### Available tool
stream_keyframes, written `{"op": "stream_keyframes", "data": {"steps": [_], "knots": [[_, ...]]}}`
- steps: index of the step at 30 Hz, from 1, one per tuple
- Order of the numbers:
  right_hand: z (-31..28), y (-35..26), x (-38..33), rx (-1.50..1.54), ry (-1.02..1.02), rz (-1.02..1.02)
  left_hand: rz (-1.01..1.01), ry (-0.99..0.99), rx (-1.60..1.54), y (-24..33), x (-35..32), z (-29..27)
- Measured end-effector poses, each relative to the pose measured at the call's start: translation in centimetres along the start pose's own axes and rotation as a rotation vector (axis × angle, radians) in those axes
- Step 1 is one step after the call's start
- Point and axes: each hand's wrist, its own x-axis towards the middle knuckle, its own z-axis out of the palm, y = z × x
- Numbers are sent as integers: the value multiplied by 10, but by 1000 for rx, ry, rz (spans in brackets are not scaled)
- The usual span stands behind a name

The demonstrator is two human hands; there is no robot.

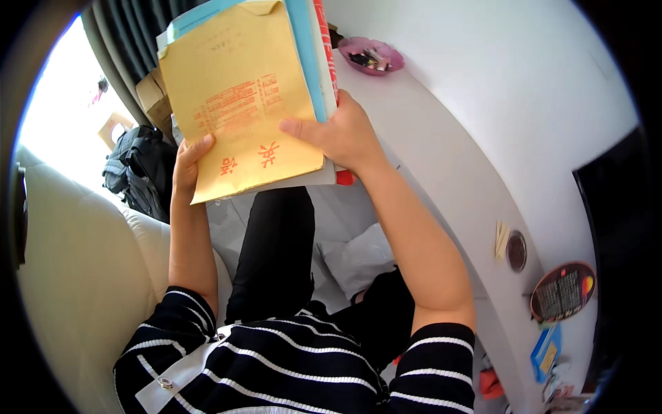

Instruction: The person sorts through a collection of papers and envelopes on a shelf, handles a rolled mattress topper, and packs a black garment and a plastic bag into a black backpack.

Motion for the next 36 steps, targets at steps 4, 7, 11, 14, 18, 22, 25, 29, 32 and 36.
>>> {"op": "stream_keyframes", "data": {"steps": [4, 7, 11, 14, 18, 22, 25, 29, 32, 36], "knots": [[1, -32, -28, -53, -10, -11, 40, -56, 7, 9, -22, 18], [-7, -51, -29, -131, -52, -42, 63, -44, 14, 11, -28, 32], [-11, -65, -23, -156, -55, 3, 102, -94, -43, 13, -19, 39], [-17, -67, -20, -142, -12, 27, 78, -96, -70, 11, -8, 41], [-30, -45, -3, -61, -30, 52, 62, -56, -76, 1, 15, 46], [-54, 2, 54, 90, -68, 118, 12, 64, -43, -20, 68, 33], [-65, 59, 117, 194, -68, 166, 12, 152, -4, -39, 117, 14], [-84, 130, 223, 248, -119, 443, -56, 325, 61, -71, 218, -43], [-94, 172, 278, 315, -173, 577, -108, 422, 14, -101, 263, -69], [-98, 197, 298, 295, -136, 590, -189, 522, 105, -106, 269, -66]]}}
